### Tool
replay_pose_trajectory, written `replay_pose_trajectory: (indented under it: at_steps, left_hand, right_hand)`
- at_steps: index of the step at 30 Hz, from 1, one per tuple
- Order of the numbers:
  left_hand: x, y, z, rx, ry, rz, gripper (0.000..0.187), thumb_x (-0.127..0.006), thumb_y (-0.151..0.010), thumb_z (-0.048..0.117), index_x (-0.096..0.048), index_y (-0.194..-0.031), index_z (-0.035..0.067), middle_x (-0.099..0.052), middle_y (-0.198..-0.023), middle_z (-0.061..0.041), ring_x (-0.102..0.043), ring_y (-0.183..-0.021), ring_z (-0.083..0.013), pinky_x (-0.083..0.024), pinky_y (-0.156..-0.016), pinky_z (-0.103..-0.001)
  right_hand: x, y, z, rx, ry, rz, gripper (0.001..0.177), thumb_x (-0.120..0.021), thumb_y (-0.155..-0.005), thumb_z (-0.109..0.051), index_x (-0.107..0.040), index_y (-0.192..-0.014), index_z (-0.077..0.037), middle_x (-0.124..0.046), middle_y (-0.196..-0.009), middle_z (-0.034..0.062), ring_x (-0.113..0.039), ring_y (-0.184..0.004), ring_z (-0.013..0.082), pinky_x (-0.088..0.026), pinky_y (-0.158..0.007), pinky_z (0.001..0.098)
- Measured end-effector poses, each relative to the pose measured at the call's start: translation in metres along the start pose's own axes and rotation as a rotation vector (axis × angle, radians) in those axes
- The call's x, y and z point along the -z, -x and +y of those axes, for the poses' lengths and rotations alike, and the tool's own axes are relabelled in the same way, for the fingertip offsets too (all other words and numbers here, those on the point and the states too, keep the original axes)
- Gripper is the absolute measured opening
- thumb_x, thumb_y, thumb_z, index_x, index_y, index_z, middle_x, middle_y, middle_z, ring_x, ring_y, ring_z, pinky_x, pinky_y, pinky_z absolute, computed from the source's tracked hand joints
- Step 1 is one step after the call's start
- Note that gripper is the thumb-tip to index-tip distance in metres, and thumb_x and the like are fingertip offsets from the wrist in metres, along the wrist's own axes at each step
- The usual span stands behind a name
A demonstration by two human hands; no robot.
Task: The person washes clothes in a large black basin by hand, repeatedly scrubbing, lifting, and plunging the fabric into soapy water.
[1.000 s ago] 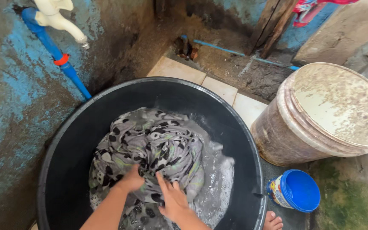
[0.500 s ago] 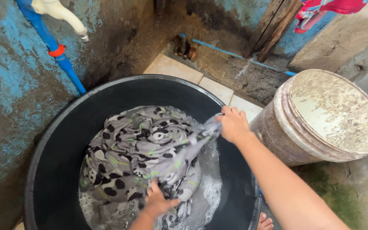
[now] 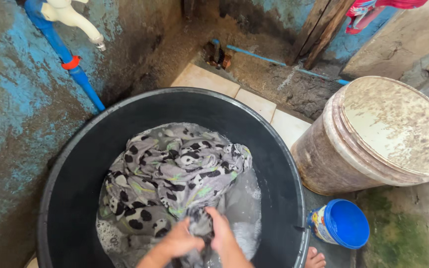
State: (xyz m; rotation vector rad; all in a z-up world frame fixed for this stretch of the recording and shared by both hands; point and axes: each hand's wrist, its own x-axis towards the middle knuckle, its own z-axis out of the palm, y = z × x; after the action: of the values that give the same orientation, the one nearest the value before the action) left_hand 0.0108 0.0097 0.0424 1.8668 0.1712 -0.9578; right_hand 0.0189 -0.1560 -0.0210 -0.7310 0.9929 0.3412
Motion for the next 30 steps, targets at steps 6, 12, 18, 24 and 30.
replay_pose_trajectory:
  at_steps: [6,12,18,24,30]
  left_hand:
    - [0.105,0.02,0.089,-0.238,0.419,0.013,0.061,-0.082,-0.058,0.012,-0.066,-0.116,0.005,-0.077,-0.103,-0.009,-0.072,-0.095,-0.0247,-0.057,-0.086,-0.037]
    - [0.167,-0.01,0.125,-0.295,0.674,0.184,0.084,-0.077,-0.069,0.024,-0.047,-0.142,-0.005,-0.064,-0.131,-0.016,-0.06,-0.121,-0.0282,-0.044,-0.105,-0.039]
    - [0.167,-0.041,0.034,0.056,0.58,0.385,0.096,-0.066,-0.075,0.033,-0.026,-0.162,0.025,-0.041,-0.159,-0.013,-0.041,-0.142,-0.035,-0.037,-0.108,-0.058]
    - [0.103,-0.112,-0.081,0.06,0.238,0.467,0.117,-0.083,-0.068,0.046,-0.021,-0.158,0.005,-0.05,-0.153,-0.019,-0.054,-0.139,-0.0339,-0.045,-0.112,-0.043]
    - [0.053,-0.081,-0.017,0.232,-0.13,0.434,0.072,-0.07,-0.077,0.053,-0.076,-0.123,-0.001,-0.075,-0.127,-0.024,-0.07,-0.126,-0.0328,-0.052,-0.106,-0.037]
  right_hand:
    - [-0.054,-0.004,-0.138,-0.147,0.07,-0.289,0.025,-0.059,-0.079,0.0,-0.06,-0.101,0.01,-0.069,-0.104,0.0297,-0.071,-0.096,0.046,-0.06,-0.091,0.0571]
    - [-0.046,0.002,-0.248,0.208,0.004,-0.255,0.019,-0.065,-0.092,-0.009,-0.061,-0.105,0.005,-0.068,-0.105,0.0215,-0.068,-0.103,0.0389,-0.058,-0.092,0.0529]
    - [0.013,-0.009,-0.197,0.33,0.399,0.012,0.044,-0.063,-0.084,-0.032,-0.057,-0.121,-0.01,-0.059,-0.116,0.0132,-0.054,-0.116,0.0382,-0.052,-0.086,0.0559]
    - [0.064,-0.043,-0.048,0.146,0.919,0.19,0.046,-0.071,-0.082,-0.028,-0.056,-0.126,-0.021,-0.061,-0.131,0.0079,-0.058,-0.121,0.0298,-0.055,-0.09,0.0641]
    - [0.069,-0.029,0.119,0.299,0.919,-0.074,0.092,-0.093,-0.07,-0.031,-0.041,-0.144,-0.019,-0.054,-0.136,0.0109,-0.055,-0.129,0.0326,-0.044,-0.112,0.0514]
